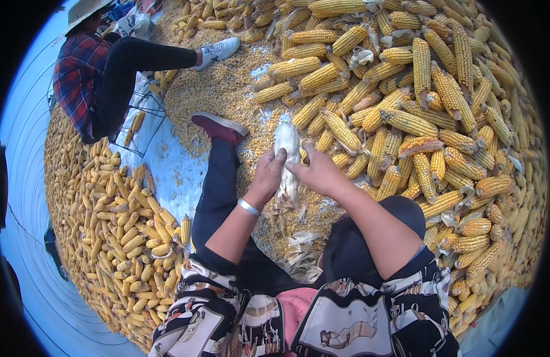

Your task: The person sits on a tarp covered with corn cobs and manually removes the husks from each cob. They pick up a cob, strip the outer layers, and place the shucked cob aside while discarding the husks. Another person nearby performs the same task.

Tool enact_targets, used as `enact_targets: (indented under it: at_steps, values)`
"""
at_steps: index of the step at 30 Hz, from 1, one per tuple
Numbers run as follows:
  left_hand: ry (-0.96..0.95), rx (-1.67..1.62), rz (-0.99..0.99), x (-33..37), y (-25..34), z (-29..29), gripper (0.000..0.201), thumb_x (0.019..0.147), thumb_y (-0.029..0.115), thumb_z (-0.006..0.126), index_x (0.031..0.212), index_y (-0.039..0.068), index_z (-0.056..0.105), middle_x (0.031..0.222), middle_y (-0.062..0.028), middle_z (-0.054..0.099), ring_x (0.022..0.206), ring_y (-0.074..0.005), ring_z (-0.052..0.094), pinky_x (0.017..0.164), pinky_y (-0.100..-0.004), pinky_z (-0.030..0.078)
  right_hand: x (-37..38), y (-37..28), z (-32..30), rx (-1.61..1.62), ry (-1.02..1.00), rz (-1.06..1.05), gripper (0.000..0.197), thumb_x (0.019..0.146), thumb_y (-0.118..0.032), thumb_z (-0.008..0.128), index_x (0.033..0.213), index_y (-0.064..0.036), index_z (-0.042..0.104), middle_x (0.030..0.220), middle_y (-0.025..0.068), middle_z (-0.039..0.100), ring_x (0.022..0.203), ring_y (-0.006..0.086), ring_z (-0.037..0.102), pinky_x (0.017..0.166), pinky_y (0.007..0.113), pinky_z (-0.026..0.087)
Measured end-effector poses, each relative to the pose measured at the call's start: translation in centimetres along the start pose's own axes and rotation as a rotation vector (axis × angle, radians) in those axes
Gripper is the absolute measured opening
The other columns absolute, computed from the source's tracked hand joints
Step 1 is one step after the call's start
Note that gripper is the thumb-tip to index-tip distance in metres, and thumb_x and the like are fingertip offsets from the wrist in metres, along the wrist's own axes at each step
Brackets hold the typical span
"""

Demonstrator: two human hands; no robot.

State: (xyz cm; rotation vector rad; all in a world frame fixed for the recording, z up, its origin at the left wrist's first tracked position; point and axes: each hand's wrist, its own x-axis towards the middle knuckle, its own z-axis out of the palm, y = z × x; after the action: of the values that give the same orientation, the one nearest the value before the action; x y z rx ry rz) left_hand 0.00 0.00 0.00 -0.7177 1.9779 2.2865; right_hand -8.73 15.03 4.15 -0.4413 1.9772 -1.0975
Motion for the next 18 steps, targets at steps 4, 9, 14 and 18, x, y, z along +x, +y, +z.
enact_targets:
  at_steps: [4,9,14,18]
  values:
    - [0.282,0.457,0.339,-1.6,-0.6,0.6,0.033,0.1,0.025,0.052,0.091,-0.005,0.061,0.073,-0.0215,0.064,0.065,-0.0317,0.062,0.062,-0.0416,0.047,0.4,-0.8,2.0,0.389,-0.161,0.017,0.065,0.082,-0.016,0.072,0.136,0.002,0.041,0.104,0.0128,0.065,0.083,0.0161,0.064,0.068,0.03,0.052]
    - [0.435,0.776,0.344,-8.1,-0.3,-1.9,0.035,0.096,0.025,0.057,0.078,-0.004,0.059,0.064,-0.0239,0.057,0.054,-0.0348,0.056,0.055,-0.0426,0.043,-3.1,-1.6,4.7,0.375,-0.233,-0.076,0.079,0.079,-0.001,0.071,0.147,0.0036,0.031,0.099,0.0117,0.065,0.081,0.0152,0.063,0.066,0.029,0.051]
    - [0.298,0.313,0.091,-12.3,1.6,-3.3,0.033,0.095,0.024,0.059,0.075,-0.002,0.061,0.056,-0.0056,0.055,0.05,-0.0131,0.048,0.047,-0.0318,0.038,-4.0,-2.2,6.4,0.463,-0.254,-0.11,0.066,0.082,-0.005,0.064,0.143,0.006,0.04,0.119,0.0143,0.063,0.096,0.0159,0.062,0.086,0.029,0.05]
    - [-0.121,-0.612,0.116,-15.5,3.8,-6.1,0.026,0.097,0.026,0.058,0.092,0.001,0.062,0.066,0.0018,0.058,0.05,-0.008,0.045,0.046,-0.0238,0.037,-5.3,-3.3,5.3,0.128,-0.165,-0.231,0.056,0.08,-0.002,0.062,0.135,0.0009,0.053,0.107,0.0152,0.068,0.086,0.0158,0.066,0.076,0.028,0.053]
